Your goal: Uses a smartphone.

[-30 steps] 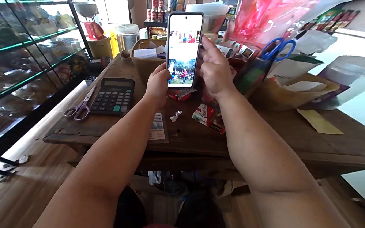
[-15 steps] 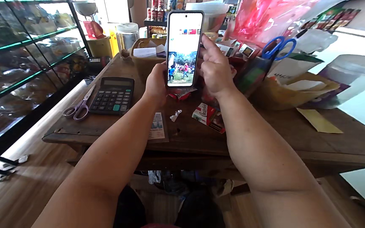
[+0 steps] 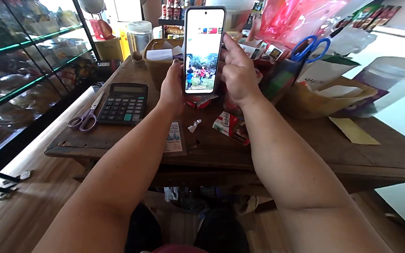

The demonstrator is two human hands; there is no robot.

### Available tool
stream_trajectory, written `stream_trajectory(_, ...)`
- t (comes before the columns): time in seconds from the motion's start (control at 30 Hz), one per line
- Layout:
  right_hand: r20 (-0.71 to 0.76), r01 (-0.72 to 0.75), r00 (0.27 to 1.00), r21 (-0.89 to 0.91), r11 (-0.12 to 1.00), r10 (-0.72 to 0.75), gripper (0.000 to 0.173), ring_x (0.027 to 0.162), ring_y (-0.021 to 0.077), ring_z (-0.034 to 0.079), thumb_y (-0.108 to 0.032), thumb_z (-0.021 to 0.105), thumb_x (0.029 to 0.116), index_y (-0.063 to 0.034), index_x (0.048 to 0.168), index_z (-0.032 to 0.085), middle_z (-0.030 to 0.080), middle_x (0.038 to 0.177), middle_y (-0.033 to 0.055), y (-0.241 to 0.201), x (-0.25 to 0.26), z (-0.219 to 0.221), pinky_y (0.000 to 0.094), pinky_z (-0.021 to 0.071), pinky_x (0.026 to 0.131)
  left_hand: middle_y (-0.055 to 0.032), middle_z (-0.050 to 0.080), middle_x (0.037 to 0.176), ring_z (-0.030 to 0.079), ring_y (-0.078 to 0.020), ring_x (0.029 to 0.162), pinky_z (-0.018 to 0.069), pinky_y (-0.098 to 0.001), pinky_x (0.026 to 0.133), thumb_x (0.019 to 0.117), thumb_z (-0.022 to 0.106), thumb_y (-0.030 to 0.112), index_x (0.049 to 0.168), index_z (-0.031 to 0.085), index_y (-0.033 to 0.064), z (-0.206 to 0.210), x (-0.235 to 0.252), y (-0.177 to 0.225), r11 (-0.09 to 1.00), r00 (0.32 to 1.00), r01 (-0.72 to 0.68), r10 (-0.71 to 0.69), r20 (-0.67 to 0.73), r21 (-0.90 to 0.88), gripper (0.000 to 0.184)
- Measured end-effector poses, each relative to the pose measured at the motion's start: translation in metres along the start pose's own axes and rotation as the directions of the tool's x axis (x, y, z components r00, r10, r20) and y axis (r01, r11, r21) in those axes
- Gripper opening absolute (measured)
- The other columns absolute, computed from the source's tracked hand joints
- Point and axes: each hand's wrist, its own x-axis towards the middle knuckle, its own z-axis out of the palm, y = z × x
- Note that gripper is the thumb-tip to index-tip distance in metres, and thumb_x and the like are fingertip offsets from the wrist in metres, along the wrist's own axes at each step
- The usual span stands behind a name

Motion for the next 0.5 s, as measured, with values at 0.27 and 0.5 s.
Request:
stream_trajectory(0.27,0.004,-0.005,1.0,0.018,1.0,0.004,0.074,0.13,0.0163,0.059,0.005,0.038,0.0897,-0.0004,0.161,0.021,0.053,0.149,0.0136,-0.0008,-0.0002,0.0004,0.0344,0.0536,0.104,-0.0087,0.068,0.119,0.07,-0.0234,0.094,0.0578,-0.0378,0.059,0.1083,0.003,0.052,0.137,0.053,0.0163,-0.0005,0.0014,0.0001,1.0,1.0,-0.005,0.005,0.008,-0.003,0.068)
stream_trajectory(0.5,0.001,0.001,1.0,0.005,1.0,-0.001,0.075,0.13,0.0162,0.059,0.006,0.038,0.089,0.0003,0.161,0.02,0.053,0.15,0.0145,-0.0015,-0.0008,0.0003,0.0341,0.0533,0.105,-0.0088,0.068,0.119,0.07,-0.0238,0.095,0.058,-0.0384,0.061,0.1078,0.003,0.054,0.135,0.054,0.0163,0.0001,0.0003,0.0005,1.0,1.0,0.004,-0.004,0.001,-0.017,0.069)
